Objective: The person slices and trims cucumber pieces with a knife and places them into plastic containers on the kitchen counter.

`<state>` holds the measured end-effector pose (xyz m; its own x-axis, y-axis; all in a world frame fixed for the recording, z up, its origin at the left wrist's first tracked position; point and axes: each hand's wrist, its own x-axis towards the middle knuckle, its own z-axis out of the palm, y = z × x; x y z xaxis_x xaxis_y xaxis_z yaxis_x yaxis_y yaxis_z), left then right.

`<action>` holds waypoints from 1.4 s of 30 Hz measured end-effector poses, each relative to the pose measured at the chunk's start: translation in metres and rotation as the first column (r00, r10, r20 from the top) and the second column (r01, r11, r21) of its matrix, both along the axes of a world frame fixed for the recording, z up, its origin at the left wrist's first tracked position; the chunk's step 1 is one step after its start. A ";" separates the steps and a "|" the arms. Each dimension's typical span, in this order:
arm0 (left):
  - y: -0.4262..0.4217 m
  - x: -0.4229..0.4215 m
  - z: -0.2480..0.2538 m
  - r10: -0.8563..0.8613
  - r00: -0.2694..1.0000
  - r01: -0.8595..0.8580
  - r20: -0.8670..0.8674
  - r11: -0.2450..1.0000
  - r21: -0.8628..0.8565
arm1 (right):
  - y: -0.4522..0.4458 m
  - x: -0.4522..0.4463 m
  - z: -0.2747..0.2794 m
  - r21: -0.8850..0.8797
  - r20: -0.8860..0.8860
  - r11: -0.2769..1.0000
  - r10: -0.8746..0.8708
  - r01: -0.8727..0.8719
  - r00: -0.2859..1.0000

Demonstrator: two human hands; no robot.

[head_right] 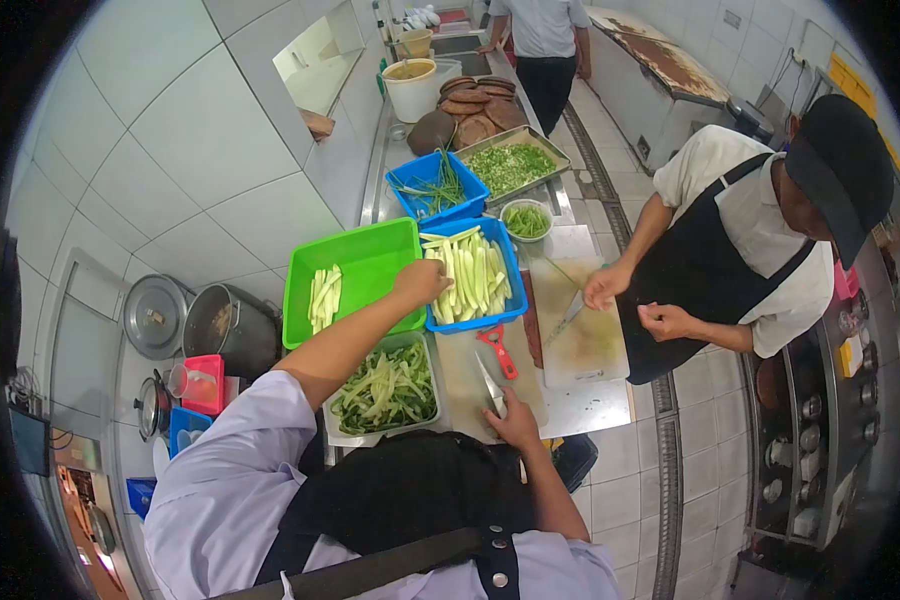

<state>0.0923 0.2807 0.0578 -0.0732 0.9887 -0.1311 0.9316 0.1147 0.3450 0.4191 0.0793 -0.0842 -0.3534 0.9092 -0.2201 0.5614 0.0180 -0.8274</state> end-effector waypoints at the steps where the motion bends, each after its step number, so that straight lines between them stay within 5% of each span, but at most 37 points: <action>1: 0.003 0.003 0.000 0.003 1.000 -0.003 -0.001 1.000 0.004 | 0.004 -0.001 0.000 0.041 0.007 0.999 0.012 -0.012 1.000; 3: 0.008 0.011 -0.002 0.027 0.990 -0.030 -0.139 0.999 -0.021 | 0.007 -0.002 0.001 0.026 0.006 0.999 0.028 -0.029 1.000; 10: 0.011 0.027 -0.005 0.108 0.987 -0.117 -0.119 0.991 -0.068 | 0.006 -0.003 0.008 0.064 0.004 0.997 0.049 -0.050 0.999; 16: 0.001 0.019 -0.004 0.121 0.991 -0.117 -0.063 0.991 0.061 | 0.006 -0.005 0.017 0.058 -0.078 0.997 0.064 -0.059 0.995; 19: -0.015 0.003 -0.007 0.088 0.996 -0.089 0.011 0.992 0.086 | 0.005 -0.007 0.010 0.140 -0.070 0.989 0.063 -0.053 0.996; 21: -0.025 -0.008 -0.020 0.100 0.948 -0.161 0.301 0.969 0.186 | 0.004 -0.006 0.008 0.129 -0.079 0.990 0.064 -0.054 0.995; 22: -0.026 -0.015 -0.027 0.105 0.948 -0.166 0.299 0.968 0.187 | 0.004 -0.005 0.007 0.118 -0.087 0.992 0.057 -0.046 0.995; 24: -0.029 -0.032 -0.038 0.154 0.752 -0.235 0.641 0.971 0.041 | 0.007 -0.004 -0.003 0.125 -0.132 0.991 0.065 -0.048 0.989; 25: -0.037 -0.043 -0.034 0.157 0.753 -0.235 0.639 0.971 0.038 | 0.006 -0.005 -0.003 0.129 -0.174 0.991 0.069 -0.047 0.982; 29: -0.085 -0.104 -0.005 0.340 0.348 -0.362 0.874 0.908 -0.209 | 0.007 -0.003 0.009 0.020 -0.116 0.998 0.061 -0.059 0.991; 31: -0.110 -0.138 0.002 0.384 0.308 -0.451 0.870 0.864 -0.221 | 0.007 -0.003 0.000 0.111 -0.116 0.991 0.085 -0.072 0.990; 33: -0.128 -0.180 -0.003 0.425 0.319 -0.542 0.847 0.815 -0.205 | 0.010 -0.002 -0.007 0.115 -0.119 0.990 0.095 -0.082 0.988; 35: -0.143 -0.226 -0.024 0.471 0.719 -0.571 0.511 0.820 0.048 | 0.007 0.002 -0.008 0.116 -0.120 0.989 0.108 -0.094 0.987; 36: -0.149 -0.221 -0.018 0.467 0.724 -0.567 0.508 0.822 0.052 | 0.007 0.002 -0.006 0.098 -0.099 0.990 0.111 -0.101 0.989; 38: -0.163 -0.206 0.001 0.496 0.864 -0.431 -0.084 0.815 0.386 | 0.013 -0.001 0.004 0.093 -0.089 0.992 0.099 -0.091 0.991; 42: -0.128 -0.167 -0.009 0.292 0.952 -0.306 0.092 0.889 0.340 | 0.006 -0.001 0.023 -0.036 -0.060 0.997 0.071 -0.074 0.996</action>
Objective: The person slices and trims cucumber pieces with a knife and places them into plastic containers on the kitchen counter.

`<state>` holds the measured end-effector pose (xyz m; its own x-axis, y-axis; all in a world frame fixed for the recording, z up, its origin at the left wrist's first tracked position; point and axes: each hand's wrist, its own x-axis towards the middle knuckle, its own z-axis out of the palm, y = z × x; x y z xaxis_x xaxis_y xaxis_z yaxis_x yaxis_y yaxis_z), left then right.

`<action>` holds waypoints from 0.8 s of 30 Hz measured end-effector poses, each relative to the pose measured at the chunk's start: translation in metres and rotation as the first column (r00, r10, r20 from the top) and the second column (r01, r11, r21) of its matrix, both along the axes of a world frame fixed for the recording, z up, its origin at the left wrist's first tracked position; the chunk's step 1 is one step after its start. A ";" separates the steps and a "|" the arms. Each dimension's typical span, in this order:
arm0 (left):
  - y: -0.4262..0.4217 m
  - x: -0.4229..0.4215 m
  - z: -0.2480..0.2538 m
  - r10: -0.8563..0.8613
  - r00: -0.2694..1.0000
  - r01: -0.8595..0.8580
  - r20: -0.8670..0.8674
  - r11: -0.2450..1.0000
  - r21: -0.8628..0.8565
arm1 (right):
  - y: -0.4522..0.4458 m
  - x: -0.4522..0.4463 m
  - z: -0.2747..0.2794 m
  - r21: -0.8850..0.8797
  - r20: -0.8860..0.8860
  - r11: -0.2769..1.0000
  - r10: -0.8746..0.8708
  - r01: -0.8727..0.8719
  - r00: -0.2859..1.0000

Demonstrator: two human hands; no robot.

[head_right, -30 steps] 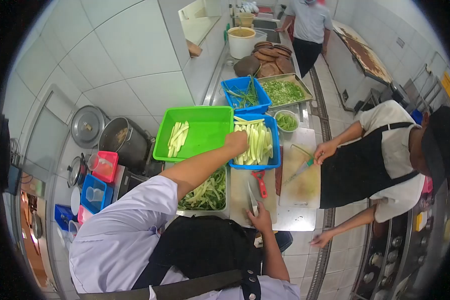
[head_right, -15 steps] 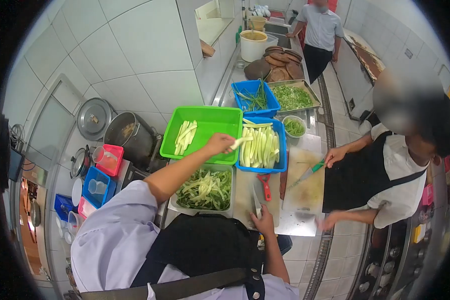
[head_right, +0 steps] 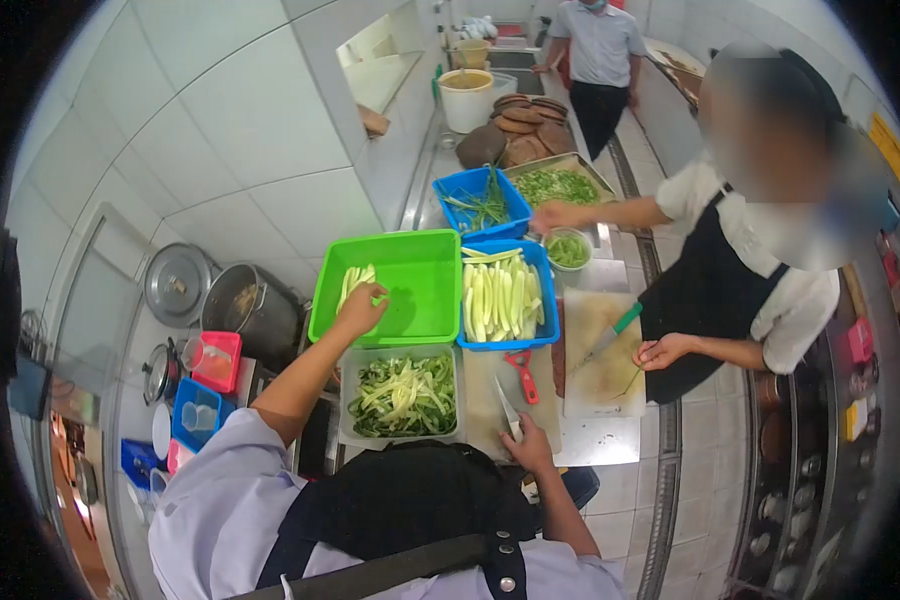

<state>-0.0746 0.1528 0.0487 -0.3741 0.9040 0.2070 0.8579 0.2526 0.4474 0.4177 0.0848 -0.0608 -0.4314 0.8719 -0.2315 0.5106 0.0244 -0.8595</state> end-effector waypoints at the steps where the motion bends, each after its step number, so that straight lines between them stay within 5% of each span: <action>1: 0.016 0.019 0.003 -0.084 0.991 0.089 0.103 0.995 -0.054 | 0.002 0.002 -0.003 -0.004 -0.005 1.000 -0.001 0.001 1.000; 4: 0.056 0.086 0.016 -0.239 0.951 0.259 0.196 0.962 -0.084 | 0.000 0.003 -0.038 0.204 0.022 0.979 -0.015 0.010 1.000; 6: 0.081 0.119 0.017 -0.303 0.935 0.319 0.183 0.945 -0.067 | -0.001 0.004 -0.028 0.150 0.014 0.989 -0.025 0.022 1.000; 9: 0.120 0.141 0.007 -0.424 0.905 0.417 -0.040 0.902 -0.113 | 0.000 0.001 -0.022 0.096 0.028 0.995 -0.027 0.024 0.999; 11: 0.143 0.148 -0.004 -0.354 0.908 0.339 -0.226 0.935 -0.101 | 0.000 0.001 -0.019 0.095 0.053 0.995 -0.039 0.034 0.998; 13: 0.154 0.150 -0.004 -0.388 0.903 0.344 -0.183 0.911 -0.229 | -0.001 0.001 -0.017 0.117 0.078 0.993 -0.043 0.034 0.996; 16: 0.161 0.159 0.002 -0.399 0.831 0.165 -0.388 0.843 -0.512 | -0.003 0.001 -0.018 0.167 0.041 0.984 -0.065 0.058 0.997; 20: 0.163 0.163 0.000 -0.409 0.813 0.180 -0.415 0.854 -0.489 | 0.000 0.001 -0.020 0.063 0.020 0.996 -0.062 0.061 0.998; 24: 0.155 0.167 -0.010 -0.288 0.925 0.211 -0.247 0.932 -0.294 | -0.004 0.003 -0.011 0.085 0.026 0.995 -0.053 0.051 0.998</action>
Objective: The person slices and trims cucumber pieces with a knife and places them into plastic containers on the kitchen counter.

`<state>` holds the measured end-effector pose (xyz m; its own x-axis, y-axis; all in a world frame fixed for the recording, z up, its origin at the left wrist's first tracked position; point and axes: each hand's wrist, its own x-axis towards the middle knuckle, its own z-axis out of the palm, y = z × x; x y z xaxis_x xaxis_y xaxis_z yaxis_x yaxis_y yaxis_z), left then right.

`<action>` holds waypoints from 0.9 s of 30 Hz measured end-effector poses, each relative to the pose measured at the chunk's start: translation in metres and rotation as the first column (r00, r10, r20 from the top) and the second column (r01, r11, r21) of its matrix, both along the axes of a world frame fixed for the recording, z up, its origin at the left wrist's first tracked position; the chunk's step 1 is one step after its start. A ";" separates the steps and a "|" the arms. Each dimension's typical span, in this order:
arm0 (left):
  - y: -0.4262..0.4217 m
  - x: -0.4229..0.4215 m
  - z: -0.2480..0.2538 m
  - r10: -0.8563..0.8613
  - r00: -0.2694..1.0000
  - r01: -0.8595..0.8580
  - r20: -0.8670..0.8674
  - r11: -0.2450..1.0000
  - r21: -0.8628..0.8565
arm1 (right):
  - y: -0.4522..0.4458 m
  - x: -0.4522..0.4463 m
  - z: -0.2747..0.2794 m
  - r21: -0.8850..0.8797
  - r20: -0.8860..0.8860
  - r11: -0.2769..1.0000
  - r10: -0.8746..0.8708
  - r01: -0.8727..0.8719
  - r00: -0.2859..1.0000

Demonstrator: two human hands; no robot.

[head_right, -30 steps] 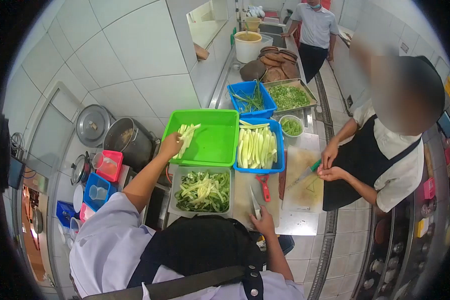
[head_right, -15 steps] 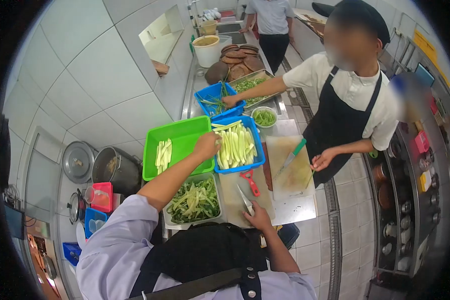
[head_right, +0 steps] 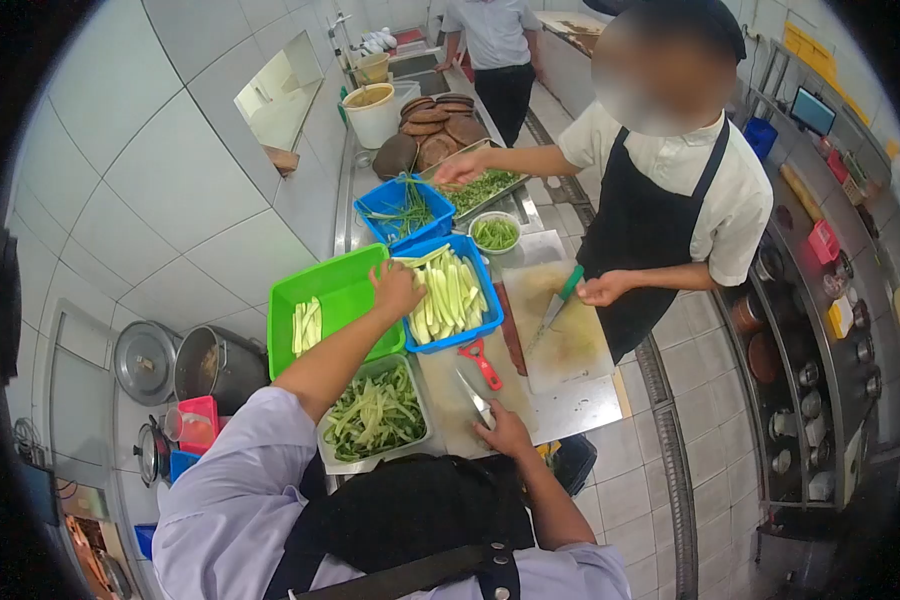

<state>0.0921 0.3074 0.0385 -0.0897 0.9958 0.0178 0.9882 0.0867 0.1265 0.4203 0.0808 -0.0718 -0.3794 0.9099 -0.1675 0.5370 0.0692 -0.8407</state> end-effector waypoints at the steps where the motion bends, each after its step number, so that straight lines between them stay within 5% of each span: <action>1: -0.002 0.003 0.005 0.011 0.996 -0.014 0.087 0.999 0.040 | 0.001 0.000 0.001 -0.014 -0.023 1.000 0.002 -0.002 1.000; 5: -0.009 0.008 0.017 0.099 0.950 -0.105 0.297 0.994 0.006 | 0.001 -0.001 -0.011 0.053 -0.011 0.999 0.013 -0.012 1.000; 7: -0.009 0.001 0.003 0.068 0.763 -0.239 0.643 0.953 0.184 | 0.003 -0.002 -0.013 0.079 -0.031 0.997 0.017 -0.015 0.999; 11: 0.009 -0.024 -0.031 -0.103 0.526 -0.420 0.844 0.832 0.363 | 0.000 -0.004 0.000 -0.095 0.012 0.995 -0.008 0.009 1.000; 13: -0.020 -0.012 0.037 -0.115 -0.103 -0.451 0.988 0.890 0.057 | 0.001 0.001 -0.039 0.070 -0.002 0.997 -0.030 0.030 1.000; 15: -0.045 -0.021 0.063 -0.128 -0.215 -0.409 0.968 0.912 0.030 | -0.003 0.001 -0.028 -0.087 -0.057 0.995 -0.050 0.045 0.997; 18: -0.079 -0.050 0.072 0.097 -0.727 0.034 0.679 0.994 -0.106 | -0.020 0.005 0.002 0.034 -0.101 0.998 -0.058 0.061 0.993; 19: -0.096 -0.054 0.083 0.097 -0.737 0.035 0.669 0.994 -0.105 | -0.026 0.004 0.017 0.034 -0.087 0.998 -0.057 0.061 0.995; 21: -0.139 -0.052 0.105 0.396 -0.848 0.356 0.351 0.918 -0.176 | -0.043 0.007 0.055 -0.287 -0.161 0.936 -0.259 0.206 0.952; 25: -0.217 -0.040 0.106 0.487 -0.858 0.475 0.163 0.873 -0.108 | -0.063 0.006 0.110 -0.299 -0.254 0.915 -0.349 0.270 0.902; 27: -0.247 -0.031 0.111 0.486 -0.844 0.447 0.229 0.871 -0.203 | -0.061 -0.007 0.148 -0.125 -0.246 0.959 -0.279 0.255 0.928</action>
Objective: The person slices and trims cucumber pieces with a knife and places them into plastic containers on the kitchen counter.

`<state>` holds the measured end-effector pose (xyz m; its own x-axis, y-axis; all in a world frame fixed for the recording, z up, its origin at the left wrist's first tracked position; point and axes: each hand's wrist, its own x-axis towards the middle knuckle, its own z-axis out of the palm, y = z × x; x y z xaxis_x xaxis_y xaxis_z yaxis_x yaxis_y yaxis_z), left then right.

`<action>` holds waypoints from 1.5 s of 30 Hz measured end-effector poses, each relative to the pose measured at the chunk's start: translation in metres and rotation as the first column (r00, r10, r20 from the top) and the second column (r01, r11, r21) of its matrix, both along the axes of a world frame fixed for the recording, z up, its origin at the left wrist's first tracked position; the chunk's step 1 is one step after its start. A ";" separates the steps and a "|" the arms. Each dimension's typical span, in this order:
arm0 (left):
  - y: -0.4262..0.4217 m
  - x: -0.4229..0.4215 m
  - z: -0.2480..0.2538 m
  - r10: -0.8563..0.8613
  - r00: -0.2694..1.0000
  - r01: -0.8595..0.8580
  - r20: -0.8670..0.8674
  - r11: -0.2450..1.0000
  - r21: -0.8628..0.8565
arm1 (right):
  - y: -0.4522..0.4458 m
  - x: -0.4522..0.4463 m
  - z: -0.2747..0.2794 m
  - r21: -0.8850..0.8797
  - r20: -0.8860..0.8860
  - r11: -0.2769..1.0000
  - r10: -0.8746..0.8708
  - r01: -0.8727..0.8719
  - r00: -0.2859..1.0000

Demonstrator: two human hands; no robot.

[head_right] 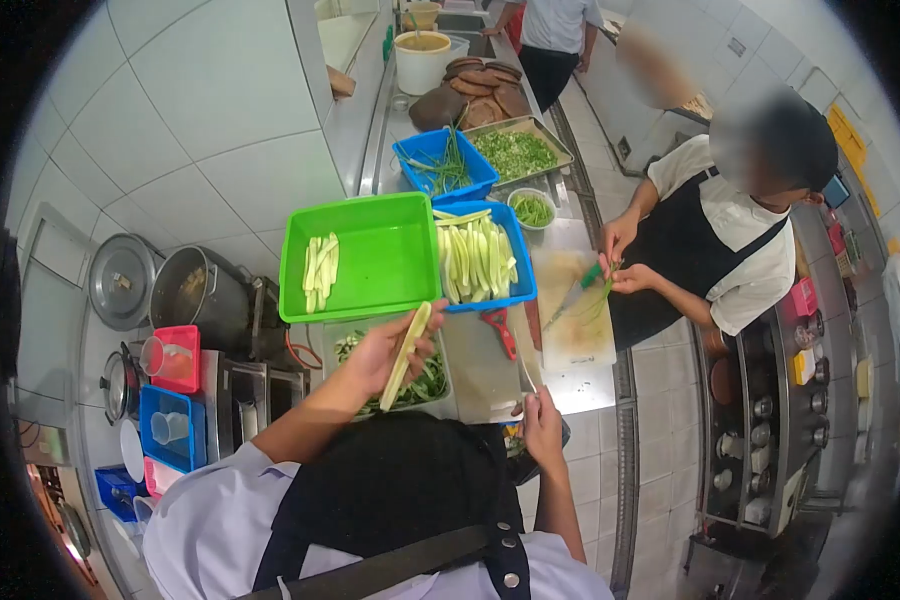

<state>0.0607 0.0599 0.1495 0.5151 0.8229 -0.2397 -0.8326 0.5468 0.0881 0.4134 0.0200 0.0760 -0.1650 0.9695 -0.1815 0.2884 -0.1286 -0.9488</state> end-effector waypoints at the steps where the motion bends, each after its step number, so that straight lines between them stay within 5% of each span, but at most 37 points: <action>1: -0.008 -0.001 -0.007 -0.046 0.998 0.045 0.043 0.999 0.016 | 0.003 -0.008 0.023 0.004 0.064 1.000 0.017 -0.018 0.998; 4: -0.032 0.005 -0.008 -0.033 0.999 0.032 -0.033 0.999 -0.028 | 0.013 -0.034 0.057 0.183 0.220 0.973 0.099 -0.140 0.971; 8: -0.061 0.000 -0.006 -0.052 0.990 0.048 -0.134 0.998 -0.030 | 0.023 -0.077 0.104 0.155 0.330 0.950 0.210 -0.272 0.920; 10: -0.068 -0.005 -0.010 -0.051 0.987 0.057 -0.153 0.998 0.034 | 0.024 -0.096 0.115 0.335 0.400 0.871 0.214 -0.360 0.891; 12: -0.070 -0.009 -0.014 -0.002 0.956 0.044 -0.293 0.990 0.137 | 0.023 -0.117 0.129 0.329 0.425 0.867 0.218 -0.374 0.878; 17: -0.074 -0.014 -0.015 0.098 0.972 -0.060 -0.213 0.982 0.180 | 0.020 -0.143 0.132 0.347 0.530 0.830 0.211 -0.436 0.822; 21: -0.073 -0.024 -0.001 0.148 0.955 -0.074 -0.259 0.958 0.276 | 0.022 -0.151 0.134 0.425 0.497 0.785 0.214 -0.451 0.841; 24: -0.070 -0.028 -0.001 0.142 0.948 -0.061 -0.286 0.960 0.273 | 0.020 -0.156 0.141 0.322 0.469 0.858 0.223 -0.400 0.855; 32: -0.065 -0.028 -0.008 0.137 0.952 -0.078 -0.274 0.973 0.218 | 0.025 -0.162 0.143 0.511 0.608 0.713 0.095 -0.480 0.788; 45: -0.060 -0.033 -0.022 0.170 0.921 -0.089 -0.351 0.968 0.235 | 0.010 -0.188 0.123 0.458 0.457 0.824 0.104 -0.333 0.883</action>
<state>0.0276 -0.0005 0.1272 0.3107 0.9283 -0.2042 -0.7819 0.3717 0.5005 0.2249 0.0299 0.1992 -0.4093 0.8829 0.2300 0.6100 0.4523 -0.6507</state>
